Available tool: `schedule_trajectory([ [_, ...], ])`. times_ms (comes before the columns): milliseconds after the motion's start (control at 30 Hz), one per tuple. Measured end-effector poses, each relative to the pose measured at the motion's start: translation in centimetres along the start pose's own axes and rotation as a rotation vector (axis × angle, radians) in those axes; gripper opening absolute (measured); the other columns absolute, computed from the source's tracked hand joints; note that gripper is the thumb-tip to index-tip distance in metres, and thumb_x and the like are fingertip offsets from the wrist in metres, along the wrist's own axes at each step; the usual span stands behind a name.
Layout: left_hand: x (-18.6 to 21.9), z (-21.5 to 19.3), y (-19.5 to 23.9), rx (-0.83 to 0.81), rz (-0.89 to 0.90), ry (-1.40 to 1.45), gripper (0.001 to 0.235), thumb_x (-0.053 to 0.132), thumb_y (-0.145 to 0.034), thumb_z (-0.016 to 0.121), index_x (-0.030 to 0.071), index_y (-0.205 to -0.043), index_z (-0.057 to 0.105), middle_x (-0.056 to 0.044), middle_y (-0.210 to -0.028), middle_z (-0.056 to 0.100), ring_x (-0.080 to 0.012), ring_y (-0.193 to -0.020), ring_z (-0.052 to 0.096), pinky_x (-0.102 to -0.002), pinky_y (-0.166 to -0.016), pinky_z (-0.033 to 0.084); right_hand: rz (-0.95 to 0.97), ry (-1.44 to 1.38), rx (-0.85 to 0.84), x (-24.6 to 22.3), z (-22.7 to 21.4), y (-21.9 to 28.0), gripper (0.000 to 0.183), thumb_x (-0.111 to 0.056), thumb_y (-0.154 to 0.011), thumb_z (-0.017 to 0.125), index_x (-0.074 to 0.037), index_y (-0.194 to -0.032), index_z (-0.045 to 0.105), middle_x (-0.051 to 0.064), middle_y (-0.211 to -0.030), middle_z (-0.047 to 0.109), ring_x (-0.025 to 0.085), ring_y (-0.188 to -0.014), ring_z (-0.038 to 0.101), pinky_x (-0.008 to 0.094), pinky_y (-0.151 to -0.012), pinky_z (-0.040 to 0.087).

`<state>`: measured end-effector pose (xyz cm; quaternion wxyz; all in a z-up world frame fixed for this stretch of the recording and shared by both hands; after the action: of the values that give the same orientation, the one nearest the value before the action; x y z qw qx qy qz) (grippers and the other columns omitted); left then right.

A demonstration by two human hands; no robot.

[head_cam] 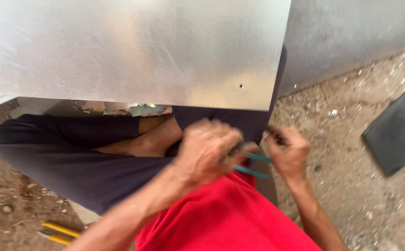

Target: The person uses snips to cut notches and straight lines into the edge of a large metal sheet while sitting on the floor.

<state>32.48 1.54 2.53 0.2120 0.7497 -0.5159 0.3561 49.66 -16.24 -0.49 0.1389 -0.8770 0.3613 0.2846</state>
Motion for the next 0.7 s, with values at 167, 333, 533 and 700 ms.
schedule_trajectory([
  [167,-3.7,-7.1,-4.7,-0.088,0.171,-0.589,0.104,0.044,-0.067,0.082,0.024,-0.158,0.035,-0.018,-0.164,0.026,-0.04,-0.151,0.02,-0.065,-0.119,0.023,0.022,-0.366,0.228,-4.6,-1.5,-0.1,0.021,-0.008,-0.103,0.076,0.003,-0.121,0.074,0.009,-0.104,0.072,0.013,-0.09,0.071,0.026,-0.077,0.06],
  [333,-3.1,-6.8,-6.1,-0.199,0.25,-0.824,0.083,0.02,-0.085,0.071,0.025,-0.16,0.036,-0.02,-0.164,0.026,-0.0453,-0.149,0.025,-0.065,-0.115,0.024,0.016,-0.262,0.203,-8.1,-1.7,-2.9,0.018,-0.001,-0.094,0.08,0.004,-0.111,0.077,0.009,-0.088,0.07,0.01,-0.071,0.066,0.023,-0.055,0.051],
  [533,-3.2,-7.4,-5.7,-0.196,0.234,-0.725,0.073,0.021,-0.085,0.068,0.014,-0.155,0.045,-0.026,-0.16,0.033,-0.0501,-0.145,0.03,-0.07,-0.111,0.03,-0.159,-0.009,0.151,-12.4,1.7,-4.0,0.011,-0.005,-0.09,0.079,-0.002,-0.101,0.081,0.005,-0.078,0.07,0.015,-0.068,0.063,0.031,-0.061,0.05],
  [700,-2.8,-7.3,-6.3,-0.194,0.257,-0.784,0.073,0.015,-0.086,0.068,0.02,-0.155,0.045,-0.023,-0.16,0.034,-0.0469,-0.145,0.032,-0.066,-0.11,0.033,0.01,-0.216,0.096,-9.4,0.7,-3.9,0.016,-0.013,-0.094,0.08,-0.004,-0.107,0.079,0.007,-0.086,0.075,0.015,-0.071,0.07,0.028,-0.061,0.057],
])
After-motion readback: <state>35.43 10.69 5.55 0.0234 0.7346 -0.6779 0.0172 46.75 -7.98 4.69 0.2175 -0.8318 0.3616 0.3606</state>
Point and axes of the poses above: each hand's wrist, its own y-axis away from the middle knuckle, its own z-axis out of the palm, x = y × z, the point moved 2 cm from there along -y, towards the middle knuckle
